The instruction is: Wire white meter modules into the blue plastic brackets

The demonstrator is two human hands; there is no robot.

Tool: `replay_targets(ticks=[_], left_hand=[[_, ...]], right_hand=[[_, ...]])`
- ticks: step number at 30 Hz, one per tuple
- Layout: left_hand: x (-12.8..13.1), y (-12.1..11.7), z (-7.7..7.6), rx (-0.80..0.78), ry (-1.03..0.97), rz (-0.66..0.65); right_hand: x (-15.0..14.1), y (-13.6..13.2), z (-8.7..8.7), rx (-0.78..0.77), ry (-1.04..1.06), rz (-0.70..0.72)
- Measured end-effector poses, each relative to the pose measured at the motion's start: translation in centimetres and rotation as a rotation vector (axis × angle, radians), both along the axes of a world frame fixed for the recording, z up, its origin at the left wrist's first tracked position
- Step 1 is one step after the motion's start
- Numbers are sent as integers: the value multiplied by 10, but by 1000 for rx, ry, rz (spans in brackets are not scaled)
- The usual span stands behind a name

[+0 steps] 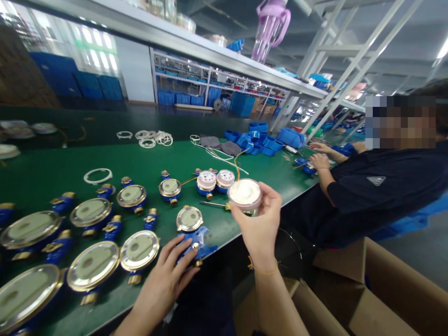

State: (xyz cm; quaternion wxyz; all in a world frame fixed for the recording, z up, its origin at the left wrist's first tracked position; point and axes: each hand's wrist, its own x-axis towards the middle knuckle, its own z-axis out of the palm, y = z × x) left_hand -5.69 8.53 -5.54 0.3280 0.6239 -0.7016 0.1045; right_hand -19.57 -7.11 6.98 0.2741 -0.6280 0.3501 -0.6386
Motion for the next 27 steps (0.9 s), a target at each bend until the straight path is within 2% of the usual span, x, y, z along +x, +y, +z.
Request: replay_targets(ticks=[2, 4, 7, 9, 11, 13, 16, 19, 21, 25, 27], left_hand=[[0, 0, 0, 9, 12, 3], [0, 0, 1, 12, 22, 3], [0, 0, 2, 10, 41, -8], [1, 1, 3, 5, 55, -15], [1, 1, 3, 1, 70, -14], [1, 1, 4, 6, 86, -19], [1, 2, 6, 28, 122, -31], [1, 4, 10, 54, 158, -42], [1, 6, 12, 68, 178, -45], [4, 8, 14, 78, 205, -50], [4, 6, 11, 62, 201, -46]], right_hand=[[-5, -3, 5, -62, 43, -85], [-4, 0, 7, -162, 204, -100], [7, 8, 4, -277, 521, 40], [17, 12, 1, -214, 601, 195], [26, 13, -1, -64, 520, 355], [31, 10, 1, 97, 326, 481], [31, 4, 8, 234, 22, 535], [26, -2, 13, 267, -129, 469], [20, -2, 14, 198, -168, 345], [2, 4, 12, -244, -122, -142], [-10, 10, 11, -444, -50, -294]])
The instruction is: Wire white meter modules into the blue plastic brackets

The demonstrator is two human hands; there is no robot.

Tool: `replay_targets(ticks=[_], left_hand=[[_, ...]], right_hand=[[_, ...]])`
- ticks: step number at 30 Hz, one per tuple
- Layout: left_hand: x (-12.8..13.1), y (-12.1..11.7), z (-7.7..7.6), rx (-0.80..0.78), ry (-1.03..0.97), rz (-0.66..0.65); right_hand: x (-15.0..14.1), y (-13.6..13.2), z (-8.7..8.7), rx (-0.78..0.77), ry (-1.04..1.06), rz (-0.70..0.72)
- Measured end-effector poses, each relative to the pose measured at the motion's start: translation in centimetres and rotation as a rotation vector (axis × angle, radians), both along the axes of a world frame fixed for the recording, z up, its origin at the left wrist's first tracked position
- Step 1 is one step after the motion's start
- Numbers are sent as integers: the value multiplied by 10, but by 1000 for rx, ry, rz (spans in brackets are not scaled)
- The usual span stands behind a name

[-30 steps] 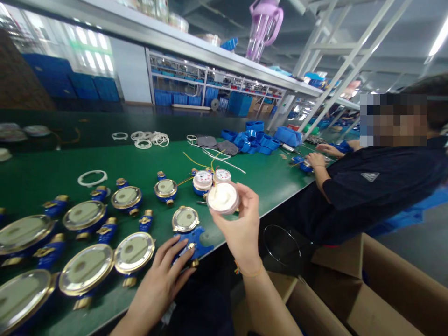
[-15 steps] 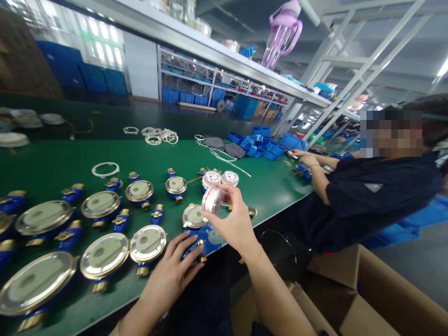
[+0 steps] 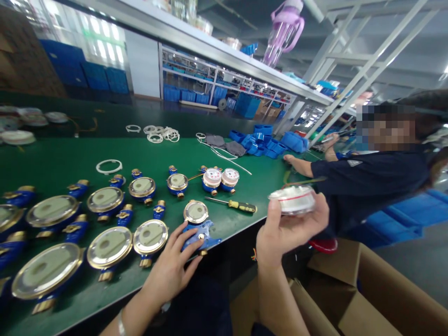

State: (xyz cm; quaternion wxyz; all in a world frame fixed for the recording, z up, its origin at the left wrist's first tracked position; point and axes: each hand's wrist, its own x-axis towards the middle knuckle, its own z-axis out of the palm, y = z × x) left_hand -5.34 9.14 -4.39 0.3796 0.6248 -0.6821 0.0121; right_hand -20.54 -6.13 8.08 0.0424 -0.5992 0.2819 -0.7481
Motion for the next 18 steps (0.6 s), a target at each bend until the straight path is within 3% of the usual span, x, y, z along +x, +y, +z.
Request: replay_targets(ticks=[3, 5, 9, 11, 14, 18], left_hand=[[-7, -6, -1, -35, -31, 58], [-17, -10, 5, 11, -74, 113], [-23, -19, 41, 356, -212, 77], [-12, -24, 65, 522, -270, -12], [19, -40, 92, 529, -344, -130], [49, -79, 101, 619, -446, -276]], right_hand=[[-16, 4, -6, -106, 107, -61], [-23, 3, -15, -87, 159, -33], [-28, -1, -41, 99, 153, 90], [-30, -2, -52, 186, 130, 121], [-36, -3, -58, 260, 56, 155], [-46, -4, -47, 395, -194, 183]])
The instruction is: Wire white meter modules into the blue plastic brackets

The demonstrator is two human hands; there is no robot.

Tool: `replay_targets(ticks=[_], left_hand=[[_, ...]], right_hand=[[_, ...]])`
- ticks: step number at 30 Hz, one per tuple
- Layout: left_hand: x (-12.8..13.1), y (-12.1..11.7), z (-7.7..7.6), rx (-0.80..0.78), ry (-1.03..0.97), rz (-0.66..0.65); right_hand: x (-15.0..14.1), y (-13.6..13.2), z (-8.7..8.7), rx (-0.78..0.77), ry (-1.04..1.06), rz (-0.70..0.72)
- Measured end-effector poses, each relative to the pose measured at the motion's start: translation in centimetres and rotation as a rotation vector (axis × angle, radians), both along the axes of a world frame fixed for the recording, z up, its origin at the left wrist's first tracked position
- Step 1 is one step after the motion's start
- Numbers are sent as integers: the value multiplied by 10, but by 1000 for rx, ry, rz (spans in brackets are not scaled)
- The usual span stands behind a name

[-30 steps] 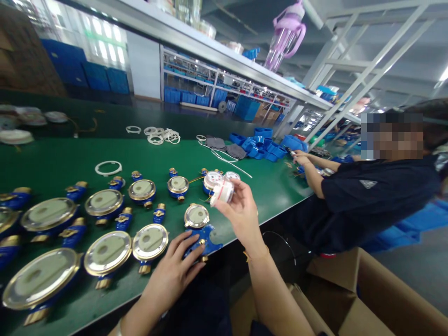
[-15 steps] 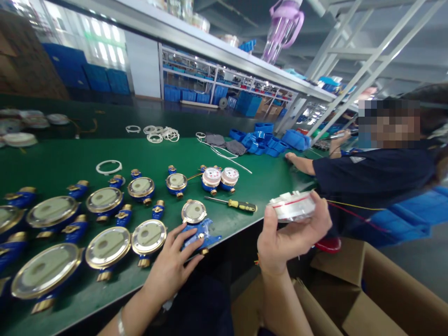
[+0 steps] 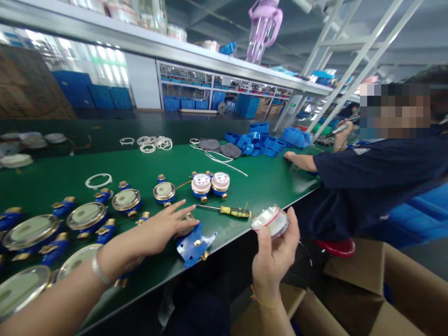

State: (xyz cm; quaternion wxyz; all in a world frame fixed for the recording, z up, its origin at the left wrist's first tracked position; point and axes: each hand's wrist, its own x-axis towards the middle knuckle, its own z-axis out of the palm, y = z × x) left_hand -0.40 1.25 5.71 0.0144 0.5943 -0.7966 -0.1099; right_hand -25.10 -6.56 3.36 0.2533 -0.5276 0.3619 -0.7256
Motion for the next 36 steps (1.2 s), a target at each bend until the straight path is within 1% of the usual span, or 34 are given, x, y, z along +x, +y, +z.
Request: replay_targets(ticks=[2, 4, 5, 7, 8, 11, 13, 15, 17, 20, 22, 24, 26, 29, 31, 32, 34, 36], left_hand=[[3, -18, -1, 42, -19, -32], [-1, -28, -1, 48, -32, -42], [-4, -30, -1, 46, -45, -26], [-14, -29, -1, 38, -83, 51], [-21, -27, -1, 33, -103, 103], [-44, -17, -2, 18, -150, 268], [-59, -11, -5, 7, -171, 363], [-69, -7, -7, -11, -184, 423], [-72, -3, -10, -2, -149, 418], [-62, 1, -18, 110, 12, 306], [-53, 1, -26, 114, 42, 270], [-48, -1, -32, 59, 62, 251], [-50, -2, -36, 40, 44, 266], [-61, 2, -36, 1, -70, 380], [-69, 8, -36, -90, -145, 457], [-71, 11, -36, -136, -166, 478], [-73, 18, -38, -198, -176, 481], [-72, 25, -42, -223, -153, 484]], right_hand=[[-5, -2, 8, 95, -178, 28], [-12, -5, 14, 178, -321, 102], [-16, -6, 15, 213, -363, 143], [-23, -9, 14, 259, -395, 192], [-26, -10, 12, 270, -394, 184], [-31, -12, 6, 282, -370, 99], [-30, -11, 6, 281, -365, 56], [-28, -9, 9, 263, -357, 15], [-27, -7, 13, 240, -338, -30], [-27, -5, 15, 232, -319, -63], [-28, -7, 13, 243, -315, -69], [-28, -8, 13, 257, -309, -76], [-27, -7, 15, 257, -302, -81], [-25, 1, 19, 211, -304, -87], [-23, 6, 21, 179, -314, -38], [-22, 8, 21, 175, -323, 17], [-19, 9, 22, 190, -340, 179], [-16, 8, 21, 213, -351, 334]])
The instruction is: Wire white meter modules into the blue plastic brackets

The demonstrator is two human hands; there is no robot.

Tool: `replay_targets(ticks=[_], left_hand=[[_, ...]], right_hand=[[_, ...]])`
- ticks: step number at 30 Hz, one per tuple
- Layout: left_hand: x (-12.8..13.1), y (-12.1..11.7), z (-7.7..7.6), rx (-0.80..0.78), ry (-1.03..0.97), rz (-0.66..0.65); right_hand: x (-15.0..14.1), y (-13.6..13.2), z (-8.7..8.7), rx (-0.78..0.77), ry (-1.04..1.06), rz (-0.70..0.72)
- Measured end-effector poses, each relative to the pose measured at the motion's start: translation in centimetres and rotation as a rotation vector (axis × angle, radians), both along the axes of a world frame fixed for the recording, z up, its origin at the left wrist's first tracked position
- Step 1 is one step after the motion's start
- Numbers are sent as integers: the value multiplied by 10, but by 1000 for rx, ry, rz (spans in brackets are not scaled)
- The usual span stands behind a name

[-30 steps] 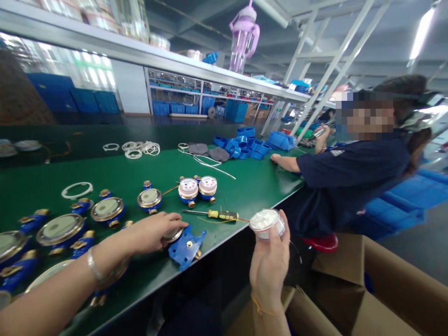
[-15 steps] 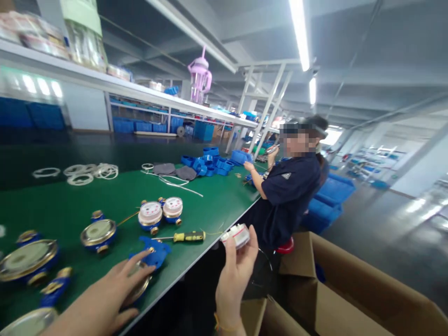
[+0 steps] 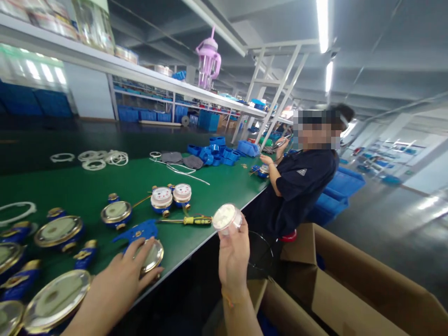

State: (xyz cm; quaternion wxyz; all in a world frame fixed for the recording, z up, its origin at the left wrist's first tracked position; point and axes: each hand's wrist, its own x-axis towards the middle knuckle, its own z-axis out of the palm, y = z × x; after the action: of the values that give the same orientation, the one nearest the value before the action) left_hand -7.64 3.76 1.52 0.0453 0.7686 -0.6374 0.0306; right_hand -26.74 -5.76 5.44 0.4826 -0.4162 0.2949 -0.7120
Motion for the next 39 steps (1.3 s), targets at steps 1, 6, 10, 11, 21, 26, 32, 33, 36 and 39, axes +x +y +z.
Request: replay_targets(ticks=[1, 6, 10, 11, 21, 26, 32, 33, 36, 39], left_hand=[[1, 3, -3, -10, 25, 1], [4, 17, -16, -68, 171, 46], [0, 33, -23, -160, 119, 41], [-1, 37, -24, -175, 111, 28], [-3, 52, -33, -284, 73, -47], [-3, 53, -34, -324, 134, -57], [-2, 55, -40, -436, 235, -75], [-3, 56, -42, -440, 244, -76], [-3, 56, -46, -448, 276, -67], [-2, 57, -49, -451, 320, -56]], right_hand=[[2, -1, 0, -2, -3, 44], [14, 3, 1, -155, 169, -198], [31, 10, -1, -544, 592, -224], [36, 11, -4, -620, 725, -128], [69, 5, -26, -607, 1213, 633], [72, 6, -26, -607, 1228, 581], [77, 12, -39, -608, 1198, 371], [78, 13, -41, -610, 1197, 340], [82, 15, -44, -624, 1195, 261], [86, 17, -44, -631, 1169, 270]])
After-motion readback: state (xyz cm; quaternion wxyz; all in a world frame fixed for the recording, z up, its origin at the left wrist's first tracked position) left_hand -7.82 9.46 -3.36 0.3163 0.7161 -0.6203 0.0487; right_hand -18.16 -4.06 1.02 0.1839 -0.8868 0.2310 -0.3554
